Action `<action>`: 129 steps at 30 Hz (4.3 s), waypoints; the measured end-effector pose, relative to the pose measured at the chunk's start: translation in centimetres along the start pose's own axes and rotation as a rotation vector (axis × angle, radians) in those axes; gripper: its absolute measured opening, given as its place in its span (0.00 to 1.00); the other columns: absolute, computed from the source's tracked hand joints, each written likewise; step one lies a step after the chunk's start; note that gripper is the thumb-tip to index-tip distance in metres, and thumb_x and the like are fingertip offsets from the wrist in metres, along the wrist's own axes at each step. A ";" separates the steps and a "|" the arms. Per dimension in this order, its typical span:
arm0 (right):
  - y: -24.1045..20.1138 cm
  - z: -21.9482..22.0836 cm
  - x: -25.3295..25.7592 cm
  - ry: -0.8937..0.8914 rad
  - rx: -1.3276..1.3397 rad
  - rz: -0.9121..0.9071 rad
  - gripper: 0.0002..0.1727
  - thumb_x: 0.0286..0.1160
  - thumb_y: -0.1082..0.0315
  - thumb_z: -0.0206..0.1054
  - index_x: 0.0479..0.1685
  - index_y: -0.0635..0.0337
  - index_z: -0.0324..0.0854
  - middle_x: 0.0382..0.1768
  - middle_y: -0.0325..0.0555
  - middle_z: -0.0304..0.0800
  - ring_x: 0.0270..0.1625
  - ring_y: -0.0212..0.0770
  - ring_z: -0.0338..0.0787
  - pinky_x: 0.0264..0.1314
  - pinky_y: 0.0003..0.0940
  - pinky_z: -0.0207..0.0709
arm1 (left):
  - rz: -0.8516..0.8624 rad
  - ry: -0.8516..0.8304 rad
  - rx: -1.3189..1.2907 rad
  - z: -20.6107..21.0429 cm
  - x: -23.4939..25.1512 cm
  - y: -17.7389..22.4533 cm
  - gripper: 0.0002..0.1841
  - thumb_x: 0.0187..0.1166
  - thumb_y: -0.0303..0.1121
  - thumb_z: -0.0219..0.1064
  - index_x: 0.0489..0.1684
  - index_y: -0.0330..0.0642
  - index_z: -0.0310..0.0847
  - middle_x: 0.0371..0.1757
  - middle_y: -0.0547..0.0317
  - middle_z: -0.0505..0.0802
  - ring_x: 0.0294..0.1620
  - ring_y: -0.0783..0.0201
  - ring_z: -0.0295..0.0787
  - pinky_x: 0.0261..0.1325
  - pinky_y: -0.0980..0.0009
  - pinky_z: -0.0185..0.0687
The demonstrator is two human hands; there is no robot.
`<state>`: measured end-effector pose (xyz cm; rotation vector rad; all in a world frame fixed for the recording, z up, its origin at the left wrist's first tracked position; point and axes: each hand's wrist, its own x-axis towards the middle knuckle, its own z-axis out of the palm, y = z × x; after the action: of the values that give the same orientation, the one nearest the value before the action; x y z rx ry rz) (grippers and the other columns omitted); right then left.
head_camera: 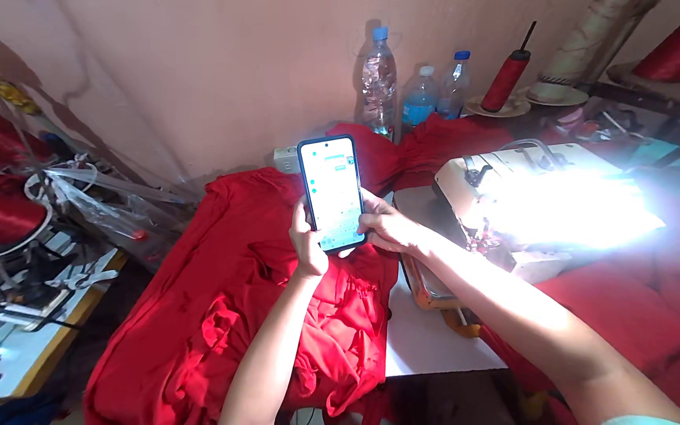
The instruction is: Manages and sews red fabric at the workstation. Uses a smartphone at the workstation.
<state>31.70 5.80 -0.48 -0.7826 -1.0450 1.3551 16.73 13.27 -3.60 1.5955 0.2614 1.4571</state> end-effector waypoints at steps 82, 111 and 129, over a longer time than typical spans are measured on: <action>0.3 0.0 0.0 -0.015 -0.069 -0.051 0.41 0.58 0.91 0.53 0.77 0.51 0.60 0.54 0.42 0.89 0.48 0.39 0.94 0.44 0.39 0.92 | -0.026 0.024 0.007 0.4 -0.1 0.2 0.31 0.64 0.24 0.48 0.75 0.37 0.66 0.52 0.78 0.92 0.50 0.83 0.90 0.55 0.76 0.88; 0.5 0.2 0.1 0.052 -0.054 -0.048 0.30 0.71 0.85 0.58 0.74 0.53 0.65 0.51 0.44 0.89 0.46 0.40 0.94 0.44 0.39 0.92 | 0.044 -0.022 0.027 0.2 -0.5 -0.2 0.31 0.65 0.25 0.51 0.75 0.36 0.66 0.52 0.78 0.93 0.50 0.82 0.90 0.55 0.76 0.88; 0.4 -0.3 0.3 -0.015 0.097 0.006 0.22 0.92 0.57 0.32 0.74 0.46 0.65 0.52 0.43 0.91 0.51 0.41 0.94 0.46 0.39 0.91 | -0.015 0.036 0.029 0.6 -0.3 0.4 0.33 0.59 0.23 0.52 0.74 0.34 0.66 0.46 0.77 0.93 0.46 0.83 0.91 0.52 0.77 0.89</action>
<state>31.79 6.22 -0.88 -0.7047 -0.9816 1.4086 17.03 12.54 -3.48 1.5883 0.3154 1.4774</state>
